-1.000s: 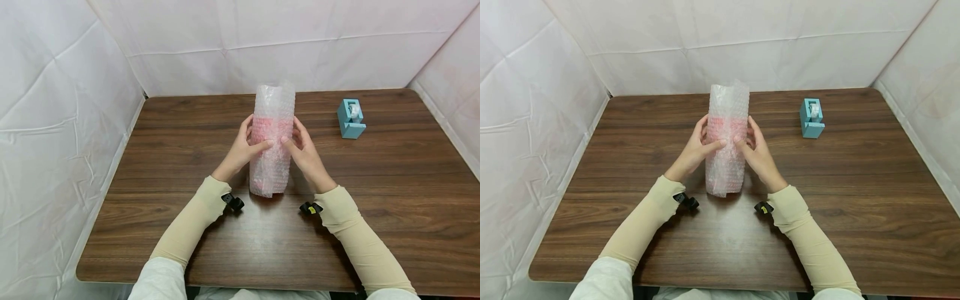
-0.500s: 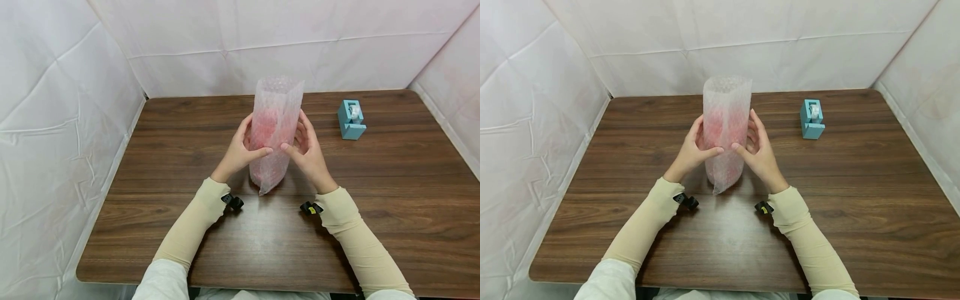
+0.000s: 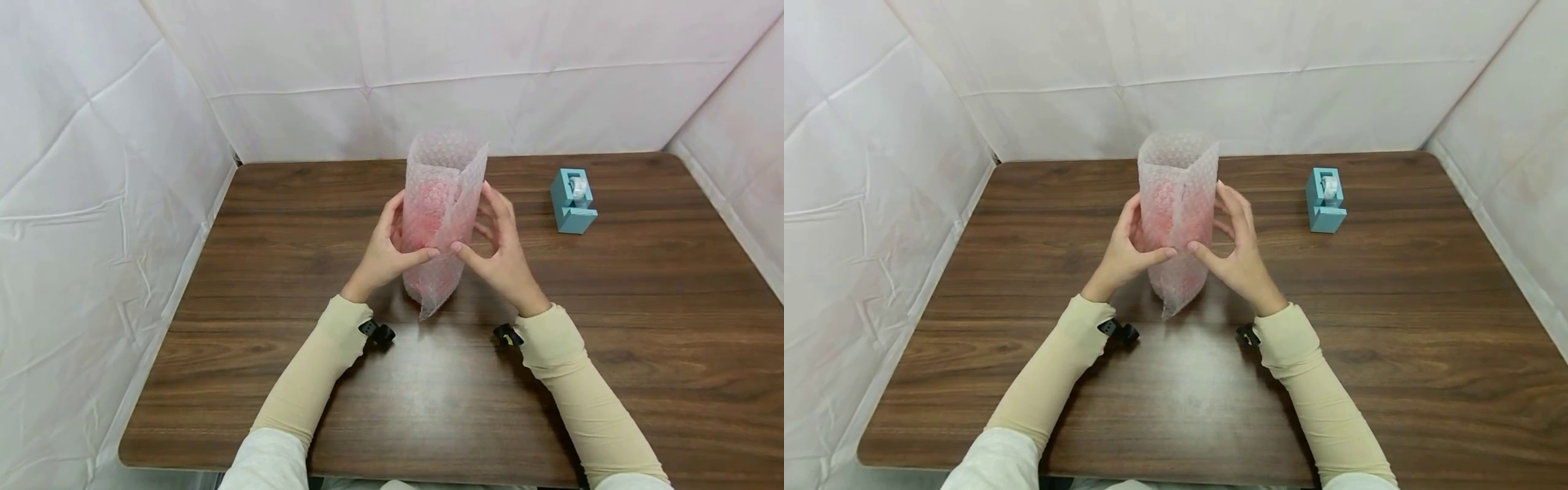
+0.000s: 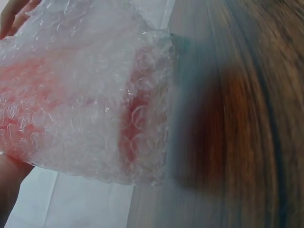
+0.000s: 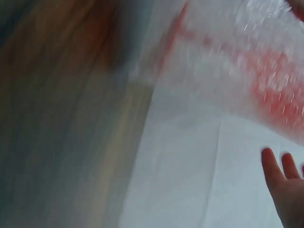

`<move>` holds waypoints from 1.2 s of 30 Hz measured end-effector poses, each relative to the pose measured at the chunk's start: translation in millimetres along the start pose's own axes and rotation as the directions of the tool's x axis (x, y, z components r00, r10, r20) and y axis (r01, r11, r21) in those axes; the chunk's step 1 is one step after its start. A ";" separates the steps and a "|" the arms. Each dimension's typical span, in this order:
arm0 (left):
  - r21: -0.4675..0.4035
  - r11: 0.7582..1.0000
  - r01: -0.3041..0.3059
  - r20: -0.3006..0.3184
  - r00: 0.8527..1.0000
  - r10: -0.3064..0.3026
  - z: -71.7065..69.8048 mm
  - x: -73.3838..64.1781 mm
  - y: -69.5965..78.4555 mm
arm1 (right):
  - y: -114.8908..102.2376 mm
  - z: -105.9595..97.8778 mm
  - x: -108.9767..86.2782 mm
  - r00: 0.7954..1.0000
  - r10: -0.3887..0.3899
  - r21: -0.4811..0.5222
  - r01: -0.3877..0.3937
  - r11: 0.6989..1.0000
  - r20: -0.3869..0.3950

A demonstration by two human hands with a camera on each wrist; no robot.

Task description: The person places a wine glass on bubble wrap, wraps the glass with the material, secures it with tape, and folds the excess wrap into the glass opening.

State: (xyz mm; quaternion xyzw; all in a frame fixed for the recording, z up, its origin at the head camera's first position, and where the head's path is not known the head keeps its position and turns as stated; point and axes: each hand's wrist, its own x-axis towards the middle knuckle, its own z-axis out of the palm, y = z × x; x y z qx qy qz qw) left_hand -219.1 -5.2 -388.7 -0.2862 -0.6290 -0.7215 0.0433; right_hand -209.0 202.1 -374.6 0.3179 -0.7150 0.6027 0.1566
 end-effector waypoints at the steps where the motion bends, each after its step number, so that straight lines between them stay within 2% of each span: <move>1: 0.003 1.000 -0.001 -0.002 1.000 0.001 -0.4 -0.1 0.1 | 0.2 -0.6 1.2 0.998 -0.067 -0.077 0.066 0.995 -0.009; 2: 0.004 1.000 -0.003 -0.003 1.000 0.003 -0.7 -0.2 0.1 | 0.4 -1.2 2.6 0.991 -0.136 -0.155 0.133 0.979 -0.014; 4: 0.011 1.000 -0.009 -0.004 1.000 0.009 -1.2 -0.5 0.4 | 0.1 -2.7 5.4 0.966 -0.260 -0.280 0.249 0.927 -0.002; 6: 0.013 1.000 -0.020 -0.001 1.000 0.020 -1.3 -0.5 0.6 | -0.8 -4.3 7.5 0.939 -0.342 -0.367 0.331 0.869 0.038; 8: 0.013 0.999 -0.032 0.003 0.999 0.032 -1.2 -0.3 0.8 | -1.9 -5.3 9.8 0.916 -0.392 -0.396 0.391 0.831 0.082; 12: 0.012 0.999 -0.040 0.011 0.999 0.040 -0.9 -0.2 0.0 | -2.2 -6.2 13.2 0.889 -0.428 -0.414 0.454 0.789 0.161; 15: 0.011 0.999 -0.038 0.014 0.999 0.038 -0.6 -0.4 -0.9 | -1.8 -6.1 14.4 0.887 -0.420 -0.427 0.461 0.778 0.193; 21: 0.035 0.998 -0.042 0.026 0.999 0.041 -0.2 -0.4 -2.1 | -5.3 -7.6 16.0 0.896 -0.380 -0.446 0.445 0.777 0.231; 26: 0.066 0.998 -0.024 0.034 0.999 0.022 0.1 -1.0 -3.3 | -9.1 -12.8 18.1 0.891 -0.353 -0.434 0.449 0.781 0.287; 30: 0.081 0.997 -0.006 0.043 0.999 0.003 0.1 -2.4 -2.9 | -11.9 -16.4 18.6 0.891 -0.314 -0.418 0.435 0.798 0.328; 36: 0.091 0.995 -0.031 0.081 0.996 0.024 2.1 -3.6 -4.2 | -15.9 -20.3 17.5 0.891 -0.267 -0.426 0.417 0.803 0.368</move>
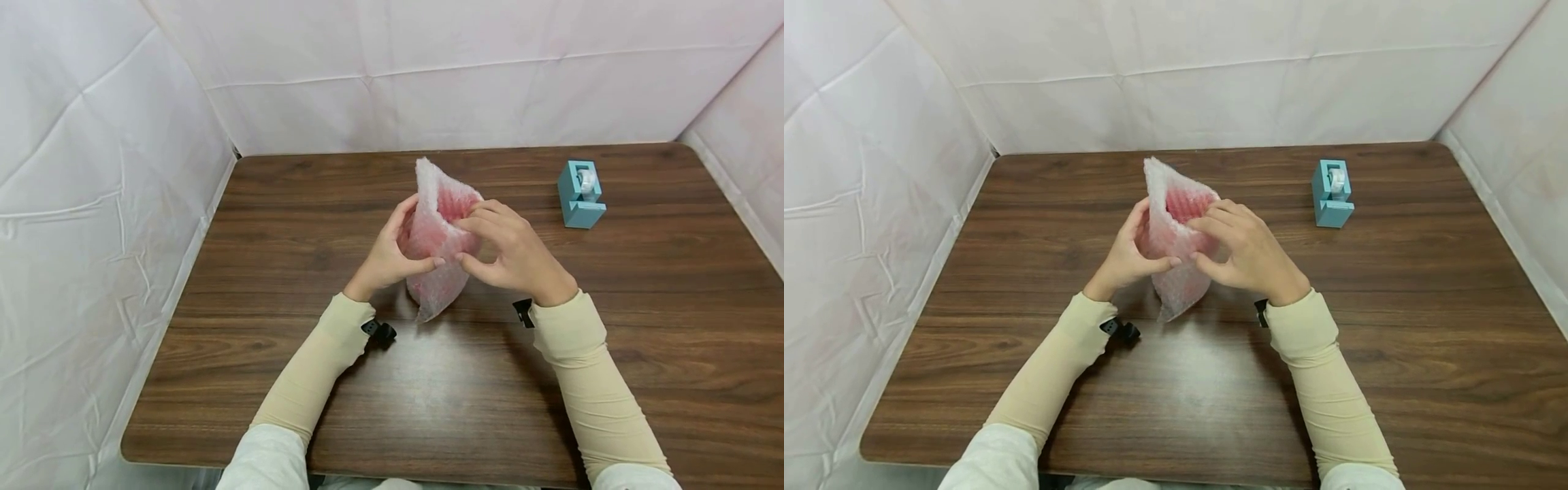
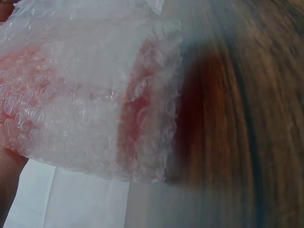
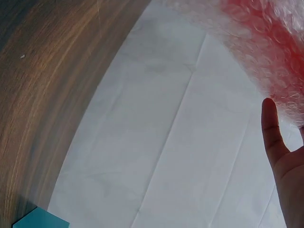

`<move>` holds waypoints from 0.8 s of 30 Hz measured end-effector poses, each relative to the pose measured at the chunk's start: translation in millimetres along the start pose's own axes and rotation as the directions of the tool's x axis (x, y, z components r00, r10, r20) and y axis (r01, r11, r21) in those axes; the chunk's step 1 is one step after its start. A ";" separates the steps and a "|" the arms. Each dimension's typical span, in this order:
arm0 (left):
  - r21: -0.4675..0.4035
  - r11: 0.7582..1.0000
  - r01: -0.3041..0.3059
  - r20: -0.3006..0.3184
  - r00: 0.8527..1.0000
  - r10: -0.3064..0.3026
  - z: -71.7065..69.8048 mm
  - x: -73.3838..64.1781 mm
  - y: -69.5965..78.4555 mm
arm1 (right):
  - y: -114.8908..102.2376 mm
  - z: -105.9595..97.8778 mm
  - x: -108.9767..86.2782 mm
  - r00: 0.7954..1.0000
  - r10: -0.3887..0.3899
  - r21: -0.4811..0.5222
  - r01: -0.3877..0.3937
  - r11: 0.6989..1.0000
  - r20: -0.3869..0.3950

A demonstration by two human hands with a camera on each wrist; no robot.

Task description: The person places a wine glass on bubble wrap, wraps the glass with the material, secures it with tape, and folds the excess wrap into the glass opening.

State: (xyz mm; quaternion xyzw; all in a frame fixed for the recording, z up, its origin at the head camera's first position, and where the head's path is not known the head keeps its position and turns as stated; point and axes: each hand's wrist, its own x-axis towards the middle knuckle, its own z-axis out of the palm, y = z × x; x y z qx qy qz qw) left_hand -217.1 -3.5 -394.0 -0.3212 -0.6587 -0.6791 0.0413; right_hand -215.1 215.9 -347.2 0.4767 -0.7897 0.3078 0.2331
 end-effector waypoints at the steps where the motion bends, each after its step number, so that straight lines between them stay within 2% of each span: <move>1: -0.001 1.000 -0.006 0.008 1.000 0.006 0.3 -0.2 -0.5 | 0.0 -0.4 0.0 1.000 0.000 -0.002 0.000 1.000 0.004; 8: -0.011 0.999 -0.033 0.036 0.999 0.034 2.2 0.2 0.7 | -0.6 -0.6 -0.5 1.000 0.003 0.005 -0.003 1.000 0.005; 12: -0.025 0.999 -0.024 0.020 1.000 0.024 1.4 0.3 1.2 | -0.4 2.3 -0.1 1.000 -0.001 0.023 0.001 1.000 -0.018; 13: -0.028 0.999 -0.033 0.016 0.999 0.033 0.4 0.5 -2.3 | -0.4 3.4 0.1 1.000 0.000 0.028 0.001 1.000 -0.027; 18: -0.041 0.998 -0.041 -0.003 0.999 0.041 -0.7 1.5 -1.9 | -0.8 6.2 1.4 0.998 0.021 0.021 -0.020 1.000 -0.056; 24: -0.051 0.998 -0.044 0.006 0.999 0.045 -1.1 2.0 -2.4 | 0.0 4.7 2.7 1.000 -0.009 -0.011 0.009 1.000 -0.025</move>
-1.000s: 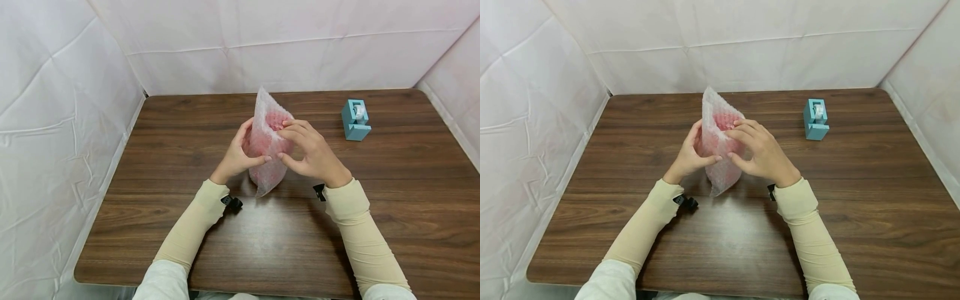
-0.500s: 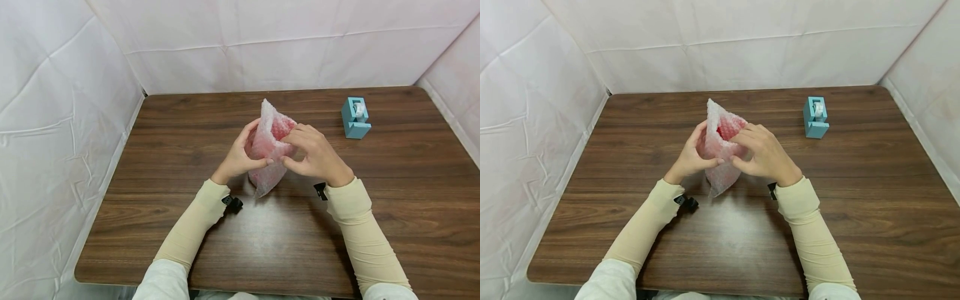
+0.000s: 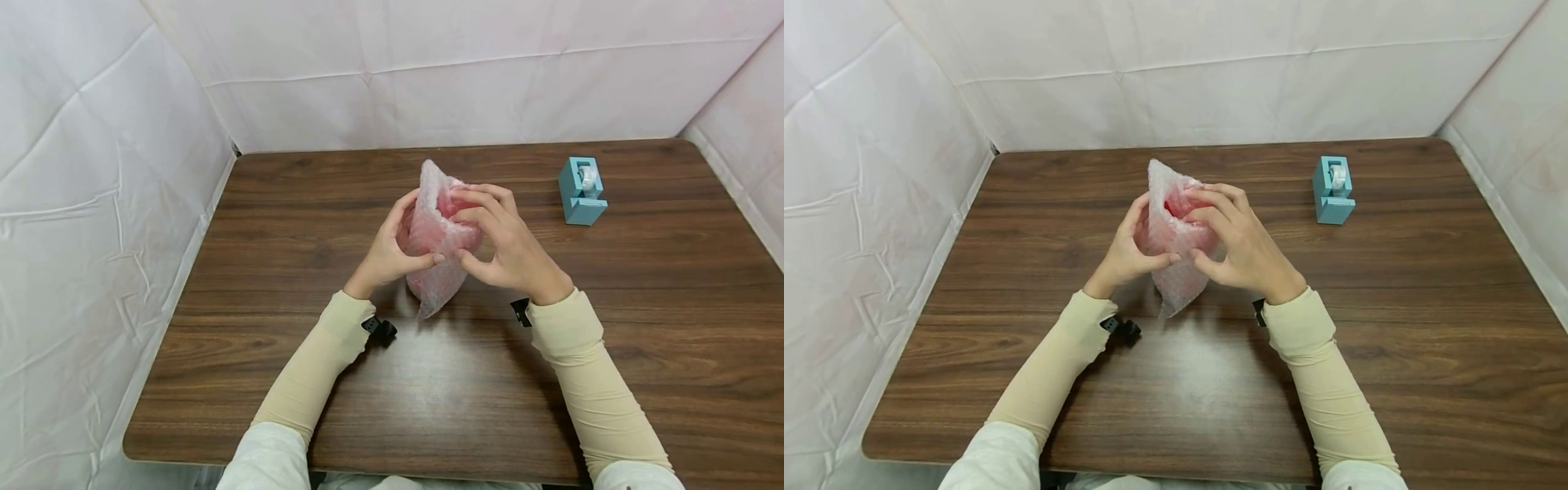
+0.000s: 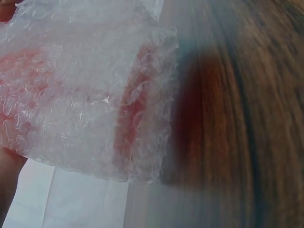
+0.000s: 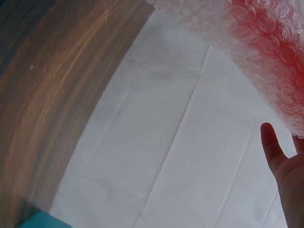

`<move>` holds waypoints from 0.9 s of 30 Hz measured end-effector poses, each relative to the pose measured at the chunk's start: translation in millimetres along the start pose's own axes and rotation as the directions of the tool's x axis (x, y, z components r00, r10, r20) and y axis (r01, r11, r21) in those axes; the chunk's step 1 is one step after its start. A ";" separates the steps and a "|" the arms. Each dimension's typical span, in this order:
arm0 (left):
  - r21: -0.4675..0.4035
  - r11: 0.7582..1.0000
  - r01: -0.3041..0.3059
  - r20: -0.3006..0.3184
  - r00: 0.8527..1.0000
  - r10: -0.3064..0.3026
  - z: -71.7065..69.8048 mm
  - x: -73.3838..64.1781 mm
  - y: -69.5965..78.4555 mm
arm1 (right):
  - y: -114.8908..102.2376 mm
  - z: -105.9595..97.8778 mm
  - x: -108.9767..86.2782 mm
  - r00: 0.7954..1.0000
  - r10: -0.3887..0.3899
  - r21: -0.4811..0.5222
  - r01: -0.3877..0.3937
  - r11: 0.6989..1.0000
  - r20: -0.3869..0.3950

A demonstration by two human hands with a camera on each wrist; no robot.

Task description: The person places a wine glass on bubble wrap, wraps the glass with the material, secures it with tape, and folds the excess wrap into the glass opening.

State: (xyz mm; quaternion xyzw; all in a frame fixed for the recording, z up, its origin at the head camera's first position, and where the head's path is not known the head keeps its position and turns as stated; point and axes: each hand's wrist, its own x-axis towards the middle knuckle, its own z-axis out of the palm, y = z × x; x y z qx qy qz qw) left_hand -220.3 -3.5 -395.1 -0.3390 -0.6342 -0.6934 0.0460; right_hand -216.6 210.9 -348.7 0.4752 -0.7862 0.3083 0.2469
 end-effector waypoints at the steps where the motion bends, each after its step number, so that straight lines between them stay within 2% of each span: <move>1: 0.000 1.000 -0.002 0.002 1.000 0.002 0.1 0.0 -0.1 | 0.1 -0.2 -0.1 1.000 -0.004 -0.010 0.004 1.000 0.006; 7: 0.008 1.000 -0.016 0.007 1.000 0.016 1.1 -0.2 -1.7 | 0.5 -0.9 -0.7 1.000 -0.007 -0.075 0.009 0.997 0.031; 11: 0.013 1.000 -0.008 0.009 1.000 0.008 0.9 -0.8 -2.6 | 2.2 -1.1 -1.8 0.999 0.009 -0.072 -0.007 0.997 0.038; 16: 0.004 1.000 0.005 -0.013 1.000 -0.005 -0.2 -1.1 -1.0 | 3.1 -1.0 -2.5 0.998 0.066 0.060 -0.067 0.996 0.025; 19: -0.020 1.000 0.005 -0.029 1.000 -0.005 -1.3 -1.0 0.0 | 2.5 -1.1 -2.2 0.990 0.141 0.173 -0.143 0.974 0.025; 20: -0.033 0.999 0.003 -0.031 0.999 -0.004 -1.6 -1.0 0.1 | 2.1 -1.0 -2.1 0.983 0.182 0.220 -0.185 0.958 0.032; 22: -0.065 0.998 -0.001 -0.034 0.999 -0.001 -2.1 -0.7 0.1 | 1.1 -1.4 -2.1 0.954 0.292 0.318 -0.299 0.900 0.069; 25: -0.106 0.994 -0.003 -0.031 1.000 0.000 -2.4 -0.5 0.4 | 0.4 -1.5 -2.4 0.885 0.436 0.465 -0.460 0.757 0.164; 27: -0.124 0.992 0.000 -0.027 1.000 -0.003 -2.0 -0.2 1.3 | 0.2 -1.3 -3.2 0.835 0.500 0.526 -0.539 0.658 0.230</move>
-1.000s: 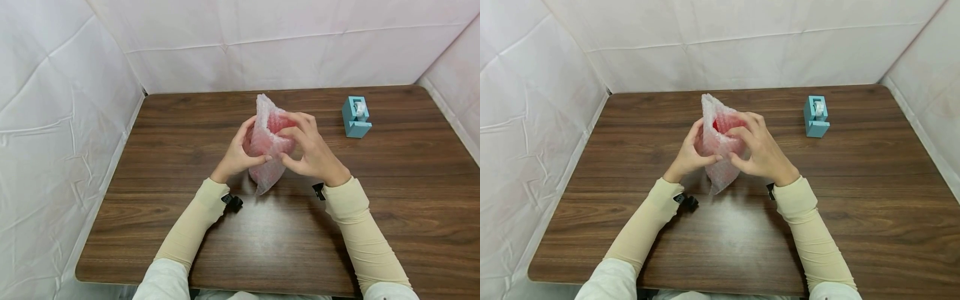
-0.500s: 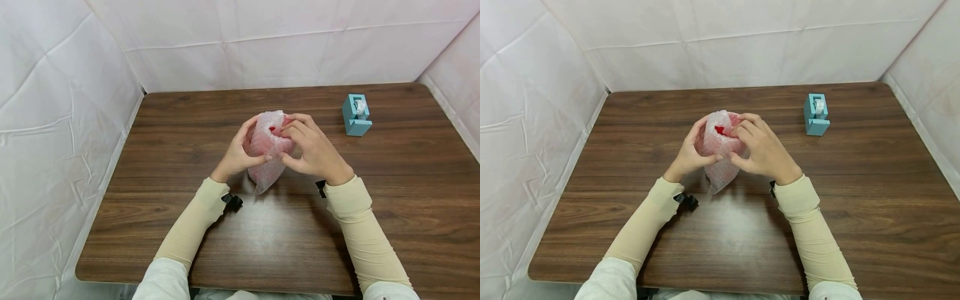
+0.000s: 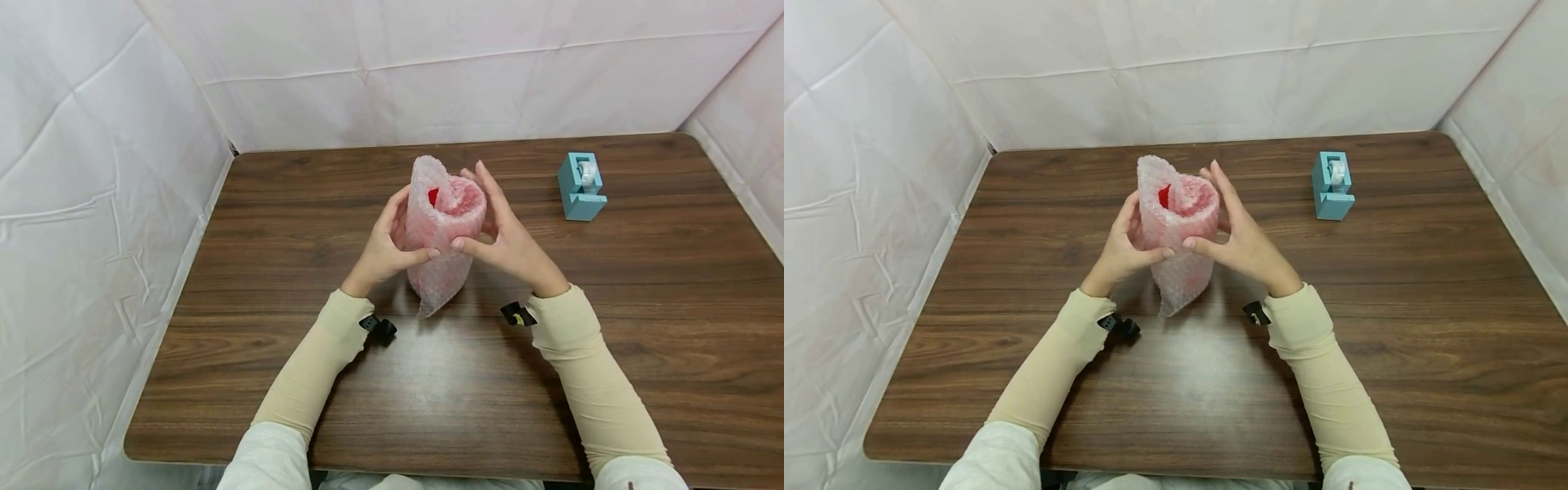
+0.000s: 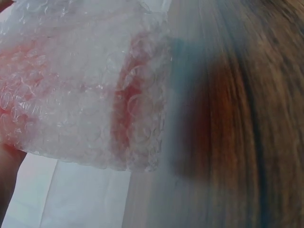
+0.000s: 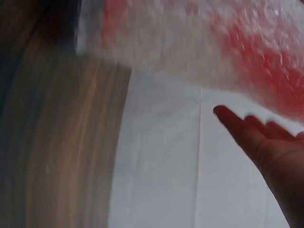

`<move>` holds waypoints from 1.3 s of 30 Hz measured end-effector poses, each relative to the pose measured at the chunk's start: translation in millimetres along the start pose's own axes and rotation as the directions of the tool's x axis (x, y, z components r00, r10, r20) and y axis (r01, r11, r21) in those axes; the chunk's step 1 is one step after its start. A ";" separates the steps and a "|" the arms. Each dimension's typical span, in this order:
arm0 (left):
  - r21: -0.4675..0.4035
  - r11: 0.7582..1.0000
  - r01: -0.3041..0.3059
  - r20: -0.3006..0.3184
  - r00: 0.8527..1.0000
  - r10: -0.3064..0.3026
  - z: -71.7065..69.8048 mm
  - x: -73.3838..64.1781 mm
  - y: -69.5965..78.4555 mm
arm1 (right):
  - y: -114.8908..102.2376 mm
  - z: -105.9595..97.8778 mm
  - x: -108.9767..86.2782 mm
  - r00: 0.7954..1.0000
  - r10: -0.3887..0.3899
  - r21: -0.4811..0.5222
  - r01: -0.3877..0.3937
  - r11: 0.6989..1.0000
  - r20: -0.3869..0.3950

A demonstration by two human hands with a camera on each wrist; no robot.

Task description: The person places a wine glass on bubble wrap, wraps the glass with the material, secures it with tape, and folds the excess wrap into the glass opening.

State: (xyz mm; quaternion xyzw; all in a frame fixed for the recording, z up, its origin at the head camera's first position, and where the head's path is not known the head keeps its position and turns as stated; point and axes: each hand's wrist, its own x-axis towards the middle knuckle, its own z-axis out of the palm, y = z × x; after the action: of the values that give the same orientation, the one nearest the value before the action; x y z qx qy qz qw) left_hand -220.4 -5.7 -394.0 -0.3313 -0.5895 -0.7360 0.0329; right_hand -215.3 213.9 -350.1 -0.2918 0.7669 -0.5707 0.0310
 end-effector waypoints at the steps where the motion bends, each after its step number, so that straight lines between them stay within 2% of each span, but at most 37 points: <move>1: -0.005 1.000 0.003 0.001 1.000 -0.003 0.2 0.0 0.6 | 0.3 0.3 -0.1 1.000 0.030 0.031 -0.030 0.999 0.008; 4: 0.010 1.000 0.013 0.002 1.000 -0.013 1.3 0.0 2.7 | 1.5 1.6 -0.4 0.997 0.073 0.092 -0.073 0.993 0.007; 6: 0.056 0.998 0.002 -0.001 1.000 -0.002 1.9 -0.1 3.7 | 2.4 2.6 -0.4 0.997 0.071 0.107 -0.069 0.992 -0.015; 9: 0.185 0.979 -0.082 0.000 0.996 0.084 2.3 0.6 3.6 | 3.8 3.5 -0.1 0.998 0.054 0.132 -0.048 0.990 -0.043; 11: 0.287 0.942 -0.174 0.008 0.984 0.180 2.6 1.6 3.3 | 4.7 3.7 0.3 0.998 0.044 0.149 -0.036 0.988 -0.051; 13: 0.387 0.884 -0.264 0.029 0.961 0.274 2.6 2.7 3.6 | 5.6 3.5 1.0 0.998 0.034 0.157 -0.025 0.987 -0.053; 15: 0.464 0.825 -0.321 0.053 0.940 0.336 2.8 3.0 5.7 | 5.9 3.4 1.8 0.998 0.024 0.161 -0.016 0.987 -0.049; 17: 0.518 0.777 -0.357 0.085 0.926 0.369 2.7 3.0 8.2 | 6.4 3.3 2.4 0.999 0.017 0.168 -0.009 0.986 -0.042; 18: 0.538 0.758 -0.368 0.102 0.921 0.375 2.7 2.9 9.6 | 6.6 3.3 2.6 0.999 0.015 0.171 -0.008 0.985 -0.038; 21: 0.566 0.722 -0.397 0.153 0.912 0.381 2.1 3.5 13.1 | 7.6 3.6 2.6 1.000 0.008 0.181 -0.004 0.984 -0.020; 24: 0.586 0.681 -0.439 0.211 0.894 0.394 1.0 4.9 15.2 | 7.8 3.8 1.8 1.000 -0.001 0.173 0.001 0.985 0.001; 29: 0.642 0.588 -0.493 0.282 0.864 0.417 0.6 6.1 19.0 | 6.6 4.3 1.5 0.999 -0.028 0.176 0.023 0.984 0.028; 31: 0.670 0.551 -0.498 0.294 0.859 0.418 0.3 5.9 20.0 | 6.4 4.7 1.5 0.999 -0.039 0.187 0.031 0.982 0.037; 36: 0.727 0.479 -0.493 0.307 0.856 0.416 -1.1 4.6 21.3 | 7.7 5.7 0.8 0.996 -0.057 0.209 0.043 0.977 0.061; 39: 0.745 0.449 -0.494 0.316 0.853 0.414 -1.7 4.1 22.3 | 8.8 6.6 0.4 0.995 -0.066 0.221 0.048 0.974 0.071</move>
State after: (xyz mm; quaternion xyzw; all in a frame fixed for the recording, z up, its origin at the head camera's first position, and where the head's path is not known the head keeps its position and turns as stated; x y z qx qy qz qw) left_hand -214.6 -12.6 -373.1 -0.4565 -0.7465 -0.3361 0.3483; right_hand -216.7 209.6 -360.1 -0.3305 0.6890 -0.6405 0.0764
